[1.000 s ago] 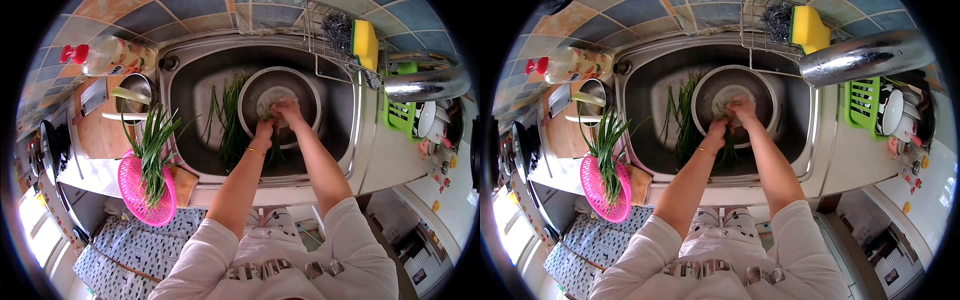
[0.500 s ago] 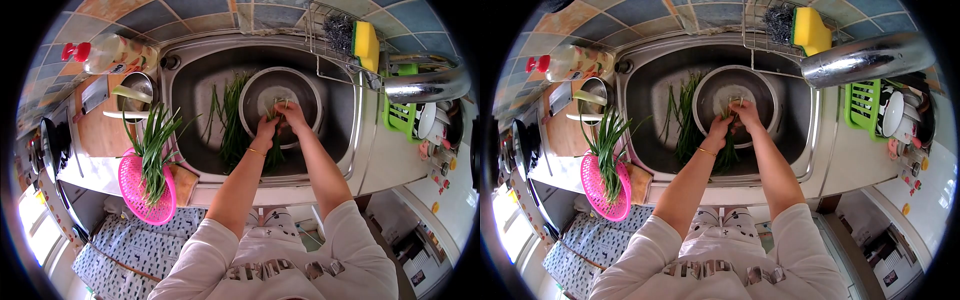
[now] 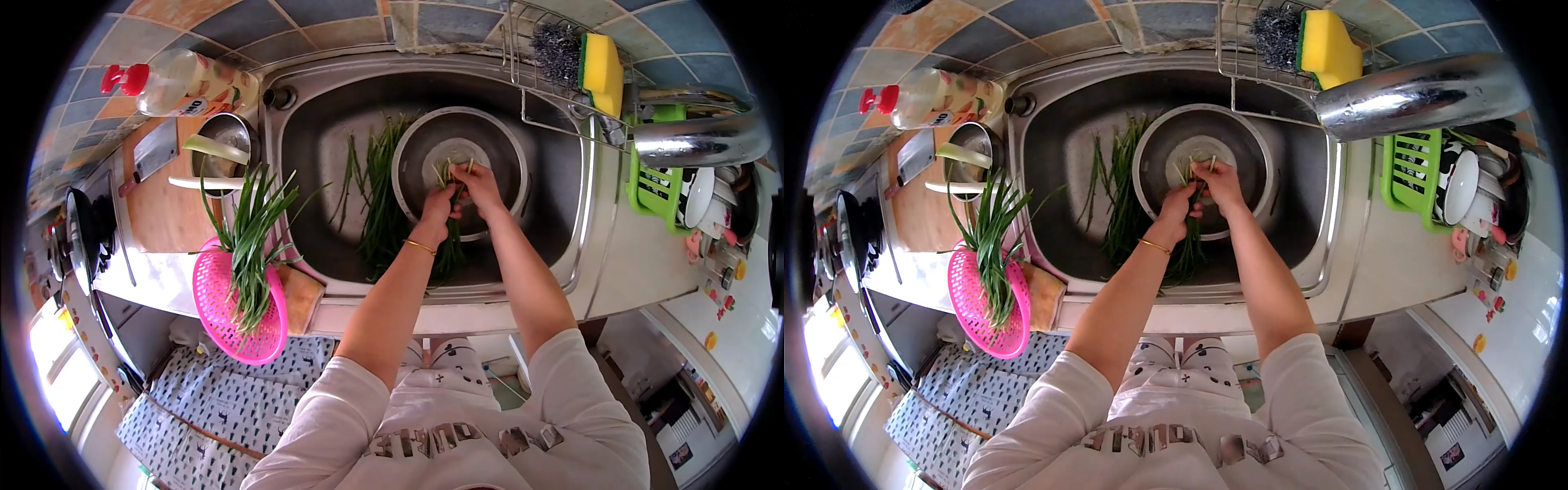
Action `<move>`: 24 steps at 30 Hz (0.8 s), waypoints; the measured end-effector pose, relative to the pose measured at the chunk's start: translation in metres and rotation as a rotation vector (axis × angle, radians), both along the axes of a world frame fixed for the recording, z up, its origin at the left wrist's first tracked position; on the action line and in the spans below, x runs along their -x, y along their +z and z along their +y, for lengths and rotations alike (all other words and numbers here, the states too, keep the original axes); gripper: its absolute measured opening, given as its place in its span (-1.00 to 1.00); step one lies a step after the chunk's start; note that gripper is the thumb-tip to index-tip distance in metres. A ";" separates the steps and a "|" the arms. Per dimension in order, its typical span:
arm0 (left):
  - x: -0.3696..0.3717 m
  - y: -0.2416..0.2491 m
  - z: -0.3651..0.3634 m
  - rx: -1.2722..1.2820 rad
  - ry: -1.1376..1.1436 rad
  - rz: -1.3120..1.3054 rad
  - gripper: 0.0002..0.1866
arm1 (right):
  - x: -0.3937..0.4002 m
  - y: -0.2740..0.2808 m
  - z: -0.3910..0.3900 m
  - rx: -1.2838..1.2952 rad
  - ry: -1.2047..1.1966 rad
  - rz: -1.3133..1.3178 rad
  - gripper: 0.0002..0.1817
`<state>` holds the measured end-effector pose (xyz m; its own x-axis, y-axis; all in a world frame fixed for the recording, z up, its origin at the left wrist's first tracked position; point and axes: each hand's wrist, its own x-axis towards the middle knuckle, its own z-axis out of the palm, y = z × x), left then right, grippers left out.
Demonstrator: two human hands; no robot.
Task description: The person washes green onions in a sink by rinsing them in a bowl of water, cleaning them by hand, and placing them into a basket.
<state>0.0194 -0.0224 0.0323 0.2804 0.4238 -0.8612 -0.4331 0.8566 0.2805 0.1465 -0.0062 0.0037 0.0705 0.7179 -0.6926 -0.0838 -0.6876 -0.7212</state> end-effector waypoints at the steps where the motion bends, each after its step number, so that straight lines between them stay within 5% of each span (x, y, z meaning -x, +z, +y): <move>1: 0.000 0.002 0.000 0.009 -0.009 -0.017 -0.84 | 0.004 0.008 0.002 0.055 -0.045 -0.029 -0.60; 11: 0.001 0.007 0.001 -0.068 -0.157 0.016 -0.81 | 0.004 0.016 0.008 -0.041 -0.057 0.040 -0.72; 17: 0.002 0.006 0.001 -0.093 -0.032 0.008 -0.79 | -0.004 0.015 0.016 0.043 0.289 0.238 -0.72; 24: 0.001 0.001 0.002 -0.136 -0.111 0.056 -0.80 | 0.006 0.011 0.014 0.031 -0.044 -0.106 -0.65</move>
<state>0.0187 -0.0208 0.0333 0.2850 0.5061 -0.8140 -0.3180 0.8511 0.4178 0.1400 0.0075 0.0148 0.1760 0.6910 -0.7011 -0.0389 -0.7068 -0.7064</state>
